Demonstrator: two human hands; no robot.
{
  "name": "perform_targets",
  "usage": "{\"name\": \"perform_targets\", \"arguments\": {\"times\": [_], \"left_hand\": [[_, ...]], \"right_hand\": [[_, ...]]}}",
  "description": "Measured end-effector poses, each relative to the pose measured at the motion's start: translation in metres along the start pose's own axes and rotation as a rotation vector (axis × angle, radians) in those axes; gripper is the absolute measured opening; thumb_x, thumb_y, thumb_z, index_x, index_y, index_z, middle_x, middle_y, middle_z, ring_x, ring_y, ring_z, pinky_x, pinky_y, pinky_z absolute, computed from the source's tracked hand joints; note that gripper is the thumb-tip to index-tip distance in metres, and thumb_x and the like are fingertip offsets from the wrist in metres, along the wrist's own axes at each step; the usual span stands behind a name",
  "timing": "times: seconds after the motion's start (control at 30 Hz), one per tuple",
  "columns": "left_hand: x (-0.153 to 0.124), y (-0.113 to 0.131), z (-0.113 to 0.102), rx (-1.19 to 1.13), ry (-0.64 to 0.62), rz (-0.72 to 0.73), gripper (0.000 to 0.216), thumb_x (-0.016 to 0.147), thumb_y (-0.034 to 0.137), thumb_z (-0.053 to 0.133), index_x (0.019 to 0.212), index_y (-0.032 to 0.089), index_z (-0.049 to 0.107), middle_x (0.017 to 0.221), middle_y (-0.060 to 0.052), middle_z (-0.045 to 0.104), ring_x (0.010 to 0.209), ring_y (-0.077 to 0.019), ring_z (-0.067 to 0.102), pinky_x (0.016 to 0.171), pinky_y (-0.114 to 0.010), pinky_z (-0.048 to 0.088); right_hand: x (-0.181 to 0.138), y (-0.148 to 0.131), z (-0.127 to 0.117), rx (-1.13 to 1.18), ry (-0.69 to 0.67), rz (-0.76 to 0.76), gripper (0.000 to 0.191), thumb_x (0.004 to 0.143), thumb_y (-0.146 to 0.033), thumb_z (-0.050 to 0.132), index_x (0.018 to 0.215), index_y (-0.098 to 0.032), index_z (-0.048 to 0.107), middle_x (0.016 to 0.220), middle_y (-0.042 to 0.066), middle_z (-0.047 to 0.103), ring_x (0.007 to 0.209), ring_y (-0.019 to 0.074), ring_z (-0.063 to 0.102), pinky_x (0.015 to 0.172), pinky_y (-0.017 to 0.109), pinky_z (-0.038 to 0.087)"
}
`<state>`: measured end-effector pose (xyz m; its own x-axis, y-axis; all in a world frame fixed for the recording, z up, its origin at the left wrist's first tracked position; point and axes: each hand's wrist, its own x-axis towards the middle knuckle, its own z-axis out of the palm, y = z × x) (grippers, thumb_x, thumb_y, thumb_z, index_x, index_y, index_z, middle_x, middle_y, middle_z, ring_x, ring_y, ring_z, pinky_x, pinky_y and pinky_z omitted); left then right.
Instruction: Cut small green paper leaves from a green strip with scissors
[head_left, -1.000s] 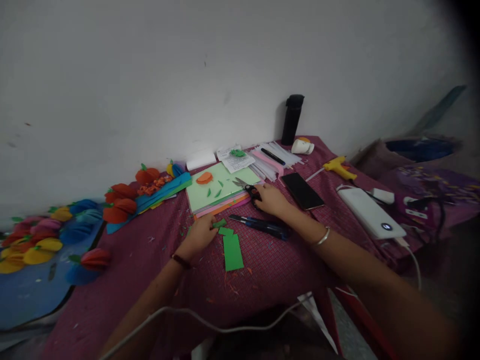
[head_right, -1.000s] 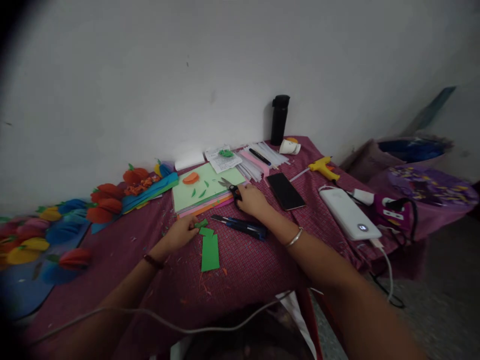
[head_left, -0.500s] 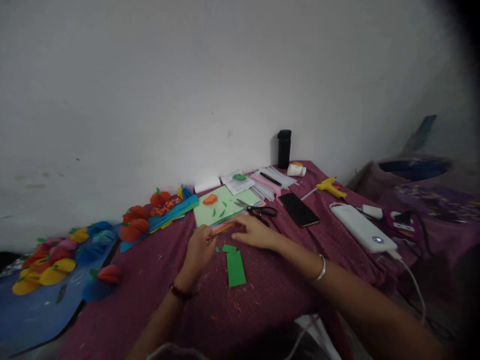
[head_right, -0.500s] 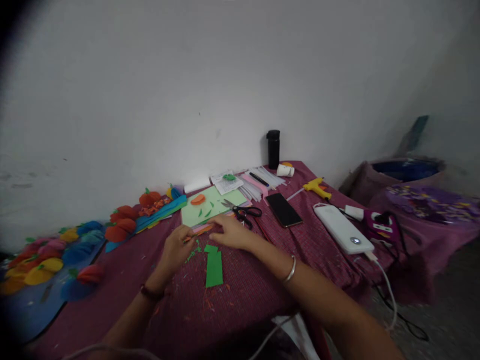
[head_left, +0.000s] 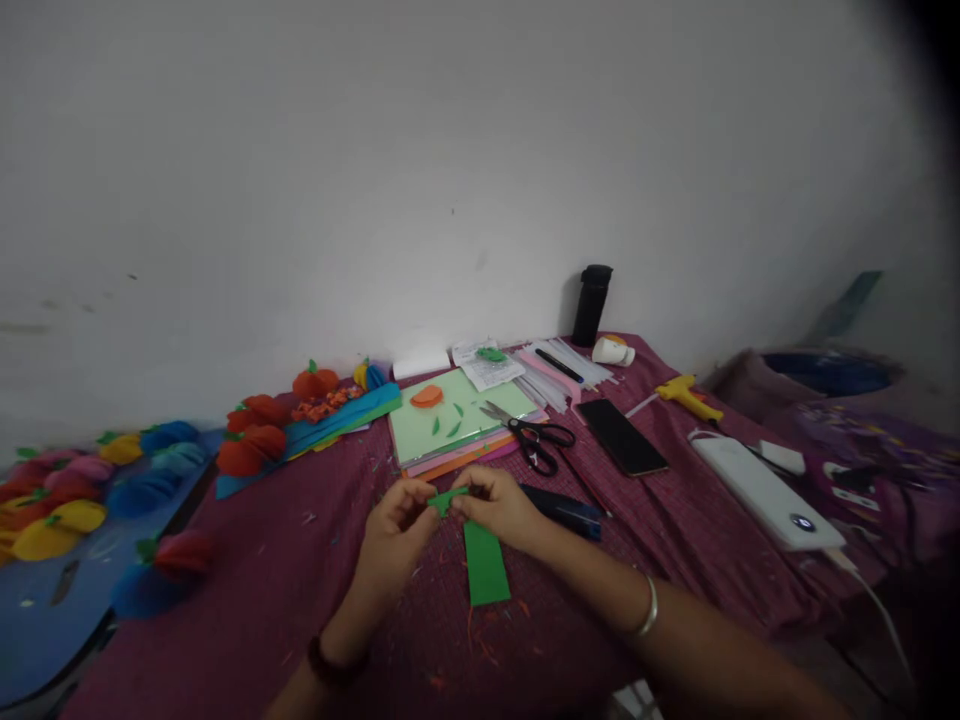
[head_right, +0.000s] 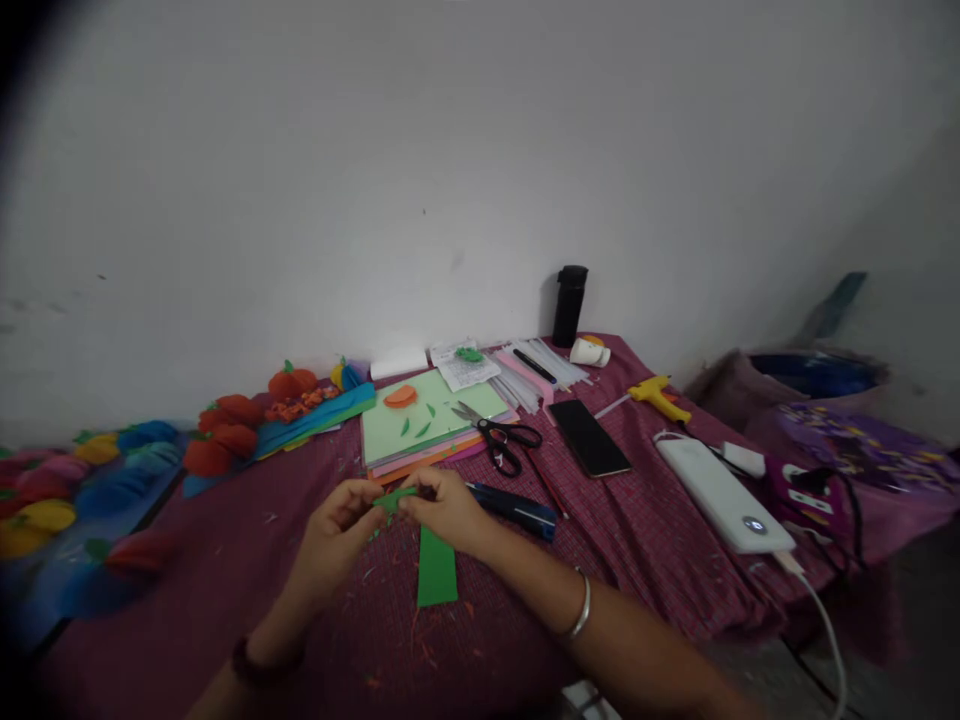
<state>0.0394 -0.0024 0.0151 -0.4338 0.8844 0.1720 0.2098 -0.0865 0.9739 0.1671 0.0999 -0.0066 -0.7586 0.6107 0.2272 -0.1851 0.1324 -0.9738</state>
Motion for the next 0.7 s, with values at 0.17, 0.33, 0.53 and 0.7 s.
{"name": "perform_targets", "arguments": {"times": [0.17, 0.33, 0.53, 0.7], "left_hand": [[0.004, -0.022, -0.006, -0.310, -0.012, -0.230, 0.015, 0.068, 0.021, 0.068, 0.081, 0.020, 0.059, 0.070, 0.004, 0.059, 0.063, -0.0111, 0.054, 0.063, -0.023, 0.043], [0.004, -0.033, -0.007, -0.556, -0.058, -0.401, 0.017, 0.067, 0.023, 0.070, 0.082, 0.019, 0.061, 0.074, 0.002, 0.060, 0.059, -0.0098, 0.056, 0.061, -0.024, 0.046], [0.000, -0.030, 0.003, -0.666, -0.052, -0.483, 0.013, 0.065, 0.017, 0.071, 0.074, 0.017, 0.061, 0.066, 0.003, 0.060, 0.053, -0.0090, 0.055, 0.052, -0.022, 0.042], [-0.003, -0.033, 0.006, -0.575, 0.030, -0.437, 0.011, 0.065, 0.016, 0.068, 0.072, 0.016, 0.060, 0.062, 0.004, 0.059, 0.051, -0.0097, 0.055, 0.051, -0.022, 0.041]], "right_hand": [[-0.003, 0.005, -0.001, 0.215, -0.085, 0.140, 0.033, 0.075, -0.032, 0.067, 0.103, -0.019, 0.055, 0.078, -0.001, 0.061, 0.066, 0.0122, 0.059, 0.063, 0.027, 0.047], [-0.002, 0.012, -0.003, 0.224, -0.118, 0.143, 0.041, 0.072, -0.028, 0.074, 0.108, -0.021, 0.057, 0.074, -0.004, 0.053, 0.061, 0.0086, 0.052, 0.057, 0.022, 0.041], [-0.008, 0.015, 0.000, 0.130, -0.101, 0.116, 0.039, 0.071, -0.030, 0.075, 0.106, -0.020, 0.059, 0.073, -0.004, 0.049, 0.061, 0.0085, 0.048, 0.056, 0.021, 0.038], [-0.010, 0.010, 0.001, 0.067, -0.069, 0.142, 0.037, 0.075, -0.036, 0.071, 0.107, -0.021, 0.059, 0.072, -0.004, 0.050, 0.058, 0.0086, 0.048, 0.052, 0.020, 0.038]]}}
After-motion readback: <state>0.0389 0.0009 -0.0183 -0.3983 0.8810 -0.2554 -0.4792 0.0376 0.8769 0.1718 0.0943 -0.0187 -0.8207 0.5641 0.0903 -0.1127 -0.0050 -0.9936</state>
